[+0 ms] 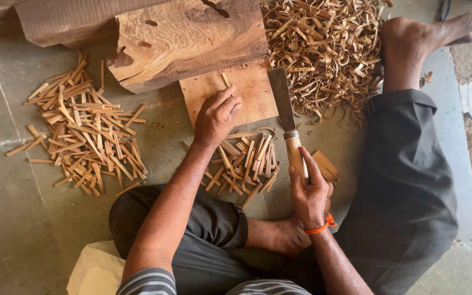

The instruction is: The person sits on the floor and uses a chisel and mallet to carve small wooden sticks. They repeatedly strike the chisel to shave off thin strips of wood, creating a pile of wood shavings and finished sticks.

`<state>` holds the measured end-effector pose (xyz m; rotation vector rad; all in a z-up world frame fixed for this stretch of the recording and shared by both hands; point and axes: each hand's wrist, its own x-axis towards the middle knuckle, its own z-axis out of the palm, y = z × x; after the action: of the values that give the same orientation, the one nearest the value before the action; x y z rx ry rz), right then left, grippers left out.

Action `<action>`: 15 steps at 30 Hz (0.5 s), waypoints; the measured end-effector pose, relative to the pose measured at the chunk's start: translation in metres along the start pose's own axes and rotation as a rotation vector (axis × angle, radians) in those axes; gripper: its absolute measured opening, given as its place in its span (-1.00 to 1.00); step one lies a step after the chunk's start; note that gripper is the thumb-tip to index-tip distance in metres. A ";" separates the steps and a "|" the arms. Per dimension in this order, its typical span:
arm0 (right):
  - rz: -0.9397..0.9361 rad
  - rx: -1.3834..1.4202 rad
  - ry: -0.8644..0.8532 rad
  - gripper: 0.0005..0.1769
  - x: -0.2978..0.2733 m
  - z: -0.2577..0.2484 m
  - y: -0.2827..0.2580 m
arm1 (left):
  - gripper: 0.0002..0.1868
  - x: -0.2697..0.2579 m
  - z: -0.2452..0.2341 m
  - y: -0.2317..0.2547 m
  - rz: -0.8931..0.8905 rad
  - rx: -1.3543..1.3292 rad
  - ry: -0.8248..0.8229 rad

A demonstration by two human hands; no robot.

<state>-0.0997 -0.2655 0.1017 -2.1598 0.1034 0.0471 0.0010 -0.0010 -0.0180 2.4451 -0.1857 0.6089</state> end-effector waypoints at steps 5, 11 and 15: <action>0.015 -0.081 -0.021 -0.42 -0.003 0.000 0.007 | -0.77 0.000 -0.001 -0.008 -0.007 0.054 0.049; 0.045 -0.009 -0.062 -0.39 -0.007 0.007 0.019 | -0.83 -0.002 -0.001 -0.012 -0.030 -0.047 0.019; 0.006 0.086 -0.100 -0.40 -0.006 0.007 0.015 | -0.86 -0.004 -0.011 -0.025 -0.036 -0.063 -0.057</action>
<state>-0.1069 -0.2683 0.0857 -2.0676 0.0529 0.1511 0.0003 0.0261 -0.0252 2.4015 -0.1806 0.5107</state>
